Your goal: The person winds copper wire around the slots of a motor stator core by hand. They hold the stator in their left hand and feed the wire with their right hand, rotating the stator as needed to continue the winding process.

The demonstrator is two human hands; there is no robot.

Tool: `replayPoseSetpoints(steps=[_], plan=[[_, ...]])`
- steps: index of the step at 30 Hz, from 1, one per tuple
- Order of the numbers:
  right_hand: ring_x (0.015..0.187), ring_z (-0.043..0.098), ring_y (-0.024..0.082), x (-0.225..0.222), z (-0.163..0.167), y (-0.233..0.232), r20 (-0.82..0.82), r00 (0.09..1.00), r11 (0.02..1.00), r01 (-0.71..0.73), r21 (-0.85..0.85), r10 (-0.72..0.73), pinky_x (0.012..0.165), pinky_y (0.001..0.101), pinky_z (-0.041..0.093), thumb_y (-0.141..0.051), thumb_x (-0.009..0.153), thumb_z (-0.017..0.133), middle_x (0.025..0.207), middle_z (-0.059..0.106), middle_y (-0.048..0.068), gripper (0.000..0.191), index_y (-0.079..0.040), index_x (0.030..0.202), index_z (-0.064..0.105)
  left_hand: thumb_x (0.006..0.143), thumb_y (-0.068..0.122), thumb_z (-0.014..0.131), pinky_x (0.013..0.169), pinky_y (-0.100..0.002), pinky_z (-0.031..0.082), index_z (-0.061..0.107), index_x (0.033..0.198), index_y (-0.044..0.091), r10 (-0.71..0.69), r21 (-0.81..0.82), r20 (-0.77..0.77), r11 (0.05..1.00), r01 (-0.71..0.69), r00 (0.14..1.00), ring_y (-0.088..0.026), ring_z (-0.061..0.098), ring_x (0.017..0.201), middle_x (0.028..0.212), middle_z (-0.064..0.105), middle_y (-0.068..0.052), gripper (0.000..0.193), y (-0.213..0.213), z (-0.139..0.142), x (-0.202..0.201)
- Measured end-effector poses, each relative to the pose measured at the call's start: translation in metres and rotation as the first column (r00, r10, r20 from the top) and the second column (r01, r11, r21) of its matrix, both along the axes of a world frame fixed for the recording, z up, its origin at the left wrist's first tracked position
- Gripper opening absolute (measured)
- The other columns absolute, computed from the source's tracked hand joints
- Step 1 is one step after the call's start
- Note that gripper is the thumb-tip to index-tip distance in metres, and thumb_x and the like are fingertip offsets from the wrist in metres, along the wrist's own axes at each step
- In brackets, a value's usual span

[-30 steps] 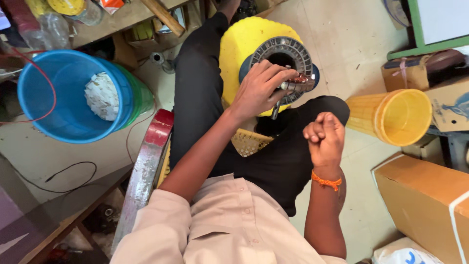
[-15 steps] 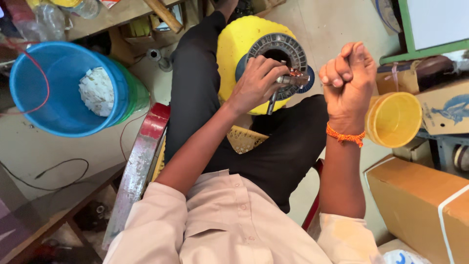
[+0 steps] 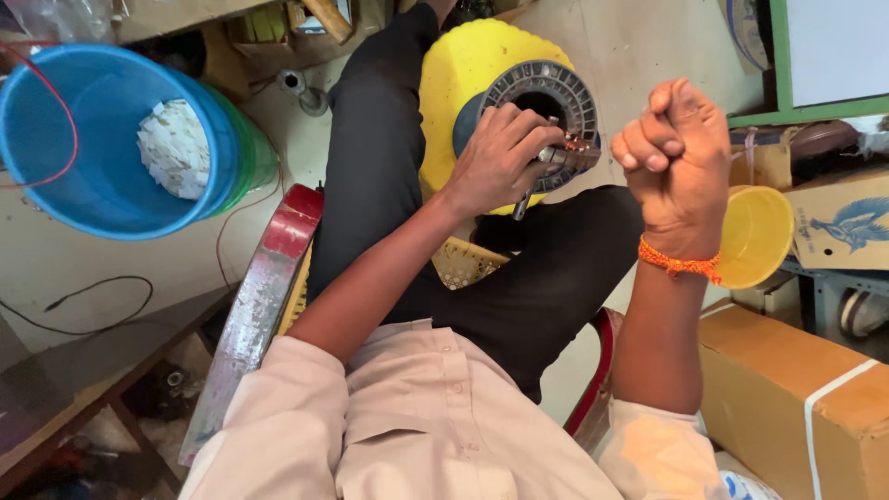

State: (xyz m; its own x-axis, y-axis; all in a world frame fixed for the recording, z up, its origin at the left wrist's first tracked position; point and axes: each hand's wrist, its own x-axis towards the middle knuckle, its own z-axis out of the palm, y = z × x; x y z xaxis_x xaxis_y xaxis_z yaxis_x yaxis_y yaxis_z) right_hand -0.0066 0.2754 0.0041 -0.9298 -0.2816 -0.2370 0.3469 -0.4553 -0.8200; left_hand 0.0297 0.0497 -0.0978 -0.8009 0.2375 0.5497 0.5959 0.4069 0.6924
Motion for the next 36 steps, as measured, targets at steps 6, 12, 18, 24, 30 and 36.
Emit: replayPoseSetpoints(steps=[6,12,18,24,30,36], plan=[[0.054,0.038,0.006,0.007,0.007,0.0,-0.003,1.0,1.0,0.008,0.021,-0.008,0.064,0.0276,0.039,-0.028,0.118,0.06,0.064,0.036,-0.006,0.031,-0.004,0.099,0.058,0.083,0.012,0.083,0.09,-0.04,0.042,0.061,0.123,0.013,0.002,0.021,0.008,1.0,-0.003,1.0,-0.025,0.054,0.102,0.115,0.059,-0.002,0.046,0.001,0.001,0.001],[0.059,0.044,0.01,-0.025,-0.019,0.017,-0.021,0.994,0.994,0.105,0.013,-0.105,0.067,0.031,0.042,-0.026,0.12,0.059,0.068,0.04,-0.003,0.027,-0.004,0.106,0.056,0.086,0.014,0.085,0.091,-0.04,0.042,0.061,0.124,0.013,-0.005,0.02,0.007,1.0,0.005,1.0,-0.025,0.053,0.103,0.115,0.058,-0.001,0.045,-0.002,0.009,0.002],[0.07,0.057,0.016,-0.078,-0.058,0.008,0.026,0.985,0.985,0.17,0.039,-0.171,0.074,0.0375,0.055,-0.024,0.116,0.057,0.074,0.05,0.0,0.023,-0.003,0.106,0.057,0.089,0.042,0.08,0.085,-0.04,0.045,0.064,0.112,0.011,0.048,0.051,0.129,0.997,-0.055,0.991,-0.026,0.059,0.094,0.098,0.063,-0.005,0.042,-0.002,0.034,0.0],[0.075,0.062,0.017,-0.084,-0.077,-0.018,0.08,0.986,0.988,0.14,0.063,-0.145,0.079,0.0385,0.058,-0.024,0.115,0.057,0.079,0.056,0.001,0.023,-0.003,0.106,0.058,0.083,0.033,0.077,0.069,-0.035,0.054,0.08,0.104,0.013,-0.066,0.094,0.702,0.996,0.0,0.709,-0.018,0.071,0.074,0.079,0.075,-0.004,0.03,0.015,0.027,-0.05],[0.082,0.067,0.022,-0.065,-0.067,-0.014,0.137,0.973,0.981,0.191,-0.018,-0.187,0.086,0.0414,0.06,-0.024,0.115,0.055,0.082,0.059,0.004,0.023,-0.003,0.107,0.058,0.084,0.005,0.077,0.078,-0.029,0.057,0.08,0.099,0.01,-0.407,0.429,0.622,0.892,0.144,0.669,-0.011,0.073,0.081,0.087,0.08,0.0,0.016,0.001,-0.005,-0.071],[0.083,0.071,0.028,0.019,-0.036,-0.018,0.03,0.997,0.992,0.062,0.106,-0.065,0.083,0.0401,0.057,-0.027,0.118,0.049,0.082,0.063,0.01,0.029,-0.004,0.103,0.057,0.082,0.007,0.08,0.077,-0.03,0.056,0.081,0.098,0.011,-0.406,0.312,0.59,0.912,0.267,0.698,-0.015,0.072,0.081,0.084,0.075,-0.003,0.016,-0.02,-0.003,-0.073]])
